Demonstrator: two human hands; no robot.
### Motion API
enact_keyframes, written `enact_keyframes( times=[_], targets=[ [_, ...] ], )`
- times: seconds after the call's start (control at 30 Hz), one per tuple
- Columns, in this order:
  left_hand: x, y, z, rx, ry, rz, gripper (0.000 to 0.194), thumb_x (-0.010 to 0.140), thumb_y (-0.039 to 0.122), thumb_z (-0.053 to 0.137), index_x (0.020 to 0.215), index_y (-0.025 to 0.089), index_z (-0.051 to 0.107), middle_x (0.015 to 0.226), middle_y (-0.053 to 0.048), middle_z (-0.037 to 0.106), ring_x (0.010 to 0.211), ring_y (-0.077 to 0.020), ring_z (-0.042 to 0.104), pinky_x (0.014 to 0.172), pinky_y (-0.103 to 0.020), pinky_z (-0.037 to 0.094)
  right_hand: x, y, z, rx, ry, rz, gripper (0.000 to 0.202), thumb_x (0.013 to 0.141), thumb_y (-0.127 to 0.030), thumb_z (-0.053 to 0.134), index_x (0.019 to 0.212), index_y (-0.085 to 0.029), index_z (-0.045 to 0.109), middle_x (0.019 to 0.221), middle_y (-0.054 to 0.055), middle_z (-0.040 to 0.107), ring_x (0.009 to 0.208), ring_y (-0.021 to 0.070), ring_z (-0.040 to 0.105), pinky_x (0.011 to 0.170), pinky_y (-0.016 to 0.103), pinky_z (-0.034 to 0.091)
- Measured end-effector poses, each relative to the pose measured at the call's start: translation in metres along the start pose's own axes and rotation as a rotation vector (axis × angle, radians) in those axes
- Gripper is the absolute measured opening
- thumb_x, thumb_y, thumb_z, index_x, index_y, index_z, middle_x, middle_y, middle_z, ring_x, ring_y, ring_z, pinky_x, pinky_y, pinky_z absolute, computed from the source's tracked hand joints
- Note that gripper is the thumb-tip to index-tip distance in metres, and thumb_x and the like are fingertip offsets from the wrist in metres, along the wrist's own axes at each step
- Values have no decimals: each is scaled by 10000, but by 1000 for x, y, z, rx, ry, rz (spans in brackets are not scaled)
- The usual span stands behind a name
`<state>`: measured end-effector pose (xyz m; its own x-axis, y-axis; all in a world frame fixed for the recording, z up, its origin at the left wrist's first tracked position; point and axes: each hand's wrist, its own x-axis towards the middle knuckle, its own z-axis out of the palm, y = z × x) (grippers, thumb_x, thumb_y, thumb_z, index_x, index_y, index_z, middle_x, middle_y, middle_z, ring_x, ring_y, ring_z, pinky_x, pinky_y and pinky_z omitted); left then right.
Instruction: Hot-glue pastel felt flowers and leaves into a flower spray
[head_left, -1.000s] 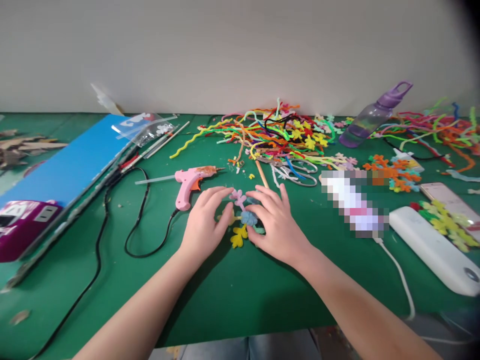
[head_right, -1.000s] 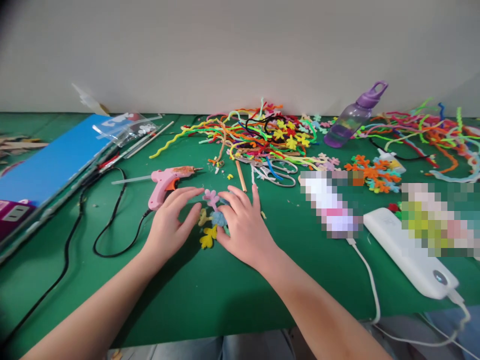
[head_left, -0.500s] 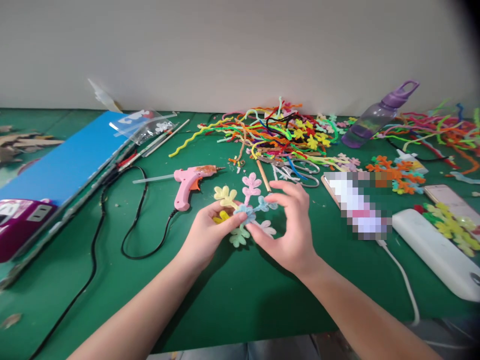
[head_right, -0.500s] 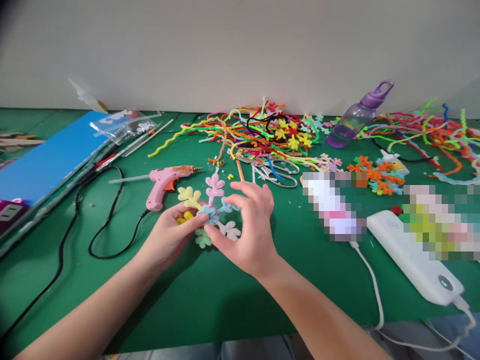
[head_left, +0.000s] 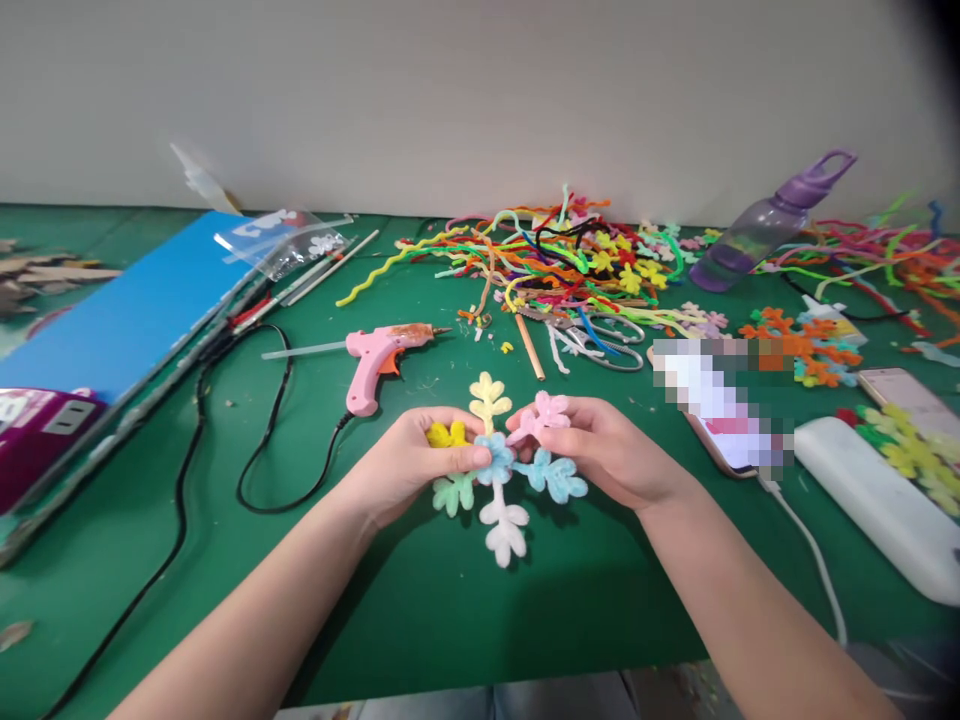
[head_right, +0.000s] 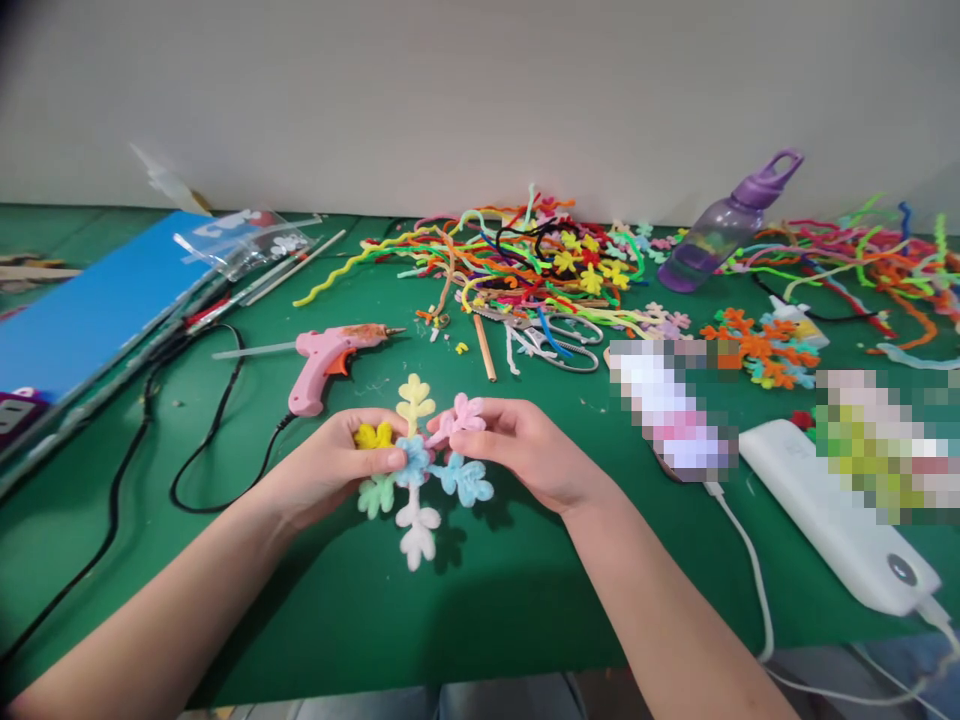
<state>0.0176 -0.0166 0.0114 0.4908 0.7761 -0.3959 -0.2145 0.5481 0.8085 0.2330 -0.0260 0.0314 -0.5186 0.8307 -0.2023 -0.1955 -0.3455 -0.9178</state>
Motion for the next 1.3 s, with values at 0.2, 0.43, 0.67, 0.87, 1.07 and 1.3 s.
enact_keyframes(
  times=[0.2, 0.43, 0.67, 0.87, 1.07, 1.3],
  targets=[
    [3, 0, -4, -151, -100, 0, 256, 576, 236, 856, 745, 147, 686, 645, 14, 689, 558, -79, 617, 558, -157, 477, 3, 3, -6, 142, -183, -41, 286, 787, -390, 638, 981, -189, 698, 1003, 72, 662, 954, 212, 619, 901, 393, 462],
    [6, -2, -5, -170, -172, 4, 235, 631, 264, 826, 773, 123, 702, 648, -14, 695, 574, -83, 624, 558, -146, 481, 19, 22, 1, 98, 98, -161, 118, 686, -214, 762, 715, -211, 648, 854, -1, 613, 797, 124, 598, 797, 303, 506],
    [6, -1, -3, -133, -134, -33, 212, 634, 245, 820, 728, 113, 683, 642, -20, 691, 564, -82, 621, 549, -149, 473, 23, 28, 0, 4, 104, -154, 140, 707, -297, 752, 690, -188, 665, 767, 21, 615, 756, 152, 607, 746, 342, 523],
    [6, -2, 0, -102, -38, -35, 266, 578, 244, 850, 725, 125, 662, 629, -3, 680, 559, -95, 628, 545, -166, 471, 24, 28, 3, -2, 79, -117, 169, 637, -243, 795, 647, -199, 632, 751, -6, 567, 726, 136, 570, 716, 312, 508],
    [6, -3, 3, -104, 44, -2, 283, 575, 243, 853, 726, 130, 642, 641, 1, 679, 569, -93, 630, 549, -162, 472, 26, 27, 4, -42, 88, -128, 225, 680, -257, 757, 611, -179, 558, 686, -30, 507, 693, 110, 509, 709, 286, 465],
    [5, -3, 5, -76, 18, -34, 306, 557, 212, 856, 774, 115, 663, 681, -27, 698, 590, -95, 628, 574, -166, 479, 25, 25, 4, -20, 64, -106, 180, 740, -284, 708, 719, -185, 559, 754, -26, 564, 699, 100, 536, 691, 265, 463]
  ],
)
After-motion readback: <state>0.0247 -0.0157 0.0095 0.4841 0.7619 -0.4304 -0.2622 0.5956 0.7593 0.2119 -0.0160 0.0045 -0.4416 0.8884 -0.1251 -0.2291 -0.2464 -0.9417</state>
